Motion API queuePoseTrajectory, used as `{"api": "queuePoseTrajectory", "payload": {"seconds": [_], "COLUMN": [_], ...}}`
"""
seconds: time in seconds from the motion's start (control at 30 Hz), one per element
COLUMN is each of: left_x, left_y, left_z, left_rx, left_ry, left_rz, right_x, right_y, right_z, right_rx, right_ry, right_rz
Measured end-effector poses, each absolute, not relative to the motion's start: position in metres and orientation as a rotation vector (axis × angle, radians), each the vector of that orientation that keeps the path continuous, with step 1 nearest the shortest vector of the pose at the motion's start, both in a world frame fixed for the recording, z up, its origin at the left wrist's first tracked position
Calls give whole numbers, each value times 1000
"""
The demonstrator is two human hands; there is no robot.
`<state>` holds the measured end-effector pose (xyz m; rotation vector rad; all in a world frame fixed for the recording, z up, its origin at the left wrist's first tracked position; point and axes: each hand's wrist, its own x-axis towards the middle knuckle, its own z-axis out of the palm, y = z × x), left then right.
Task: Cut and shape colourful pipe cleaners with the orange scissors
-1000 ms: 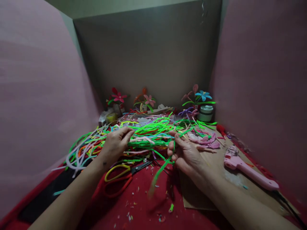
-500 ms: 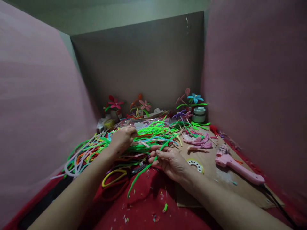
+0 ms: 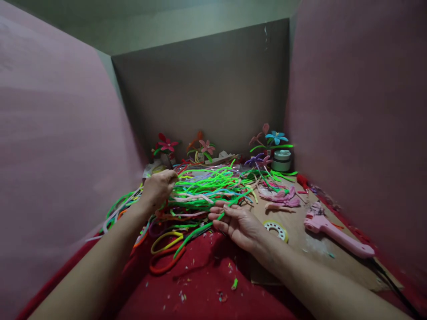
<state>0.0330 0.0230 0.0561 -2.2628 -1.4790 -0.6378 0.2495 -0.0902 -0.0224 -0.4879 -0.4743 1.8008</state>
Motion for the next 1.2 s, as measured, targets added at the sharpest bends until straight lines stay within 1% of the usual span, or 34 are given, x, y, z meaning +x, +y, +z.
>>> {"api": "queuePoseTrajectory", "payload": {"seconds": [0.1, 0.23, 0.4, 0.53, 0.63, 0.77, 1.0, 1.2], "left_x": [30, 36, 55, 67, 69, 65, 58, 54], "left_y": [31, 35, 34, 31, 31, 31, 32, 41], "left_z": [58, 60, 52, 41, 35, 36, 56, 53], "left_rx": [-2203, -2165, -2217, -2309, -2330, -2315, -2321, -2472], "left_ry": [-1562, -1562, -1486, -1455, -1440, -1469, -1666, -1727], "left_rz": [-709, -677, -504, -331, -277, -313, -522, -538], "right_x": [245, 237, 230, 229, 229, 228, 224, 224], "right_y": [-87, -81, -70, -64, -65, -68, -58, -65], "right_z": [-21, -15, -17, -30, -36, -35, -35, -33], "right_rx": [-498, -521, -494, -573, -633, -685, -704, -795], "right_ry": [-416, -347, -379, -407, -454, -517, -477, -606], "right_rz": [1797, 1789, 1736, 1676, 1624, 1630, 1592, 1669]}}
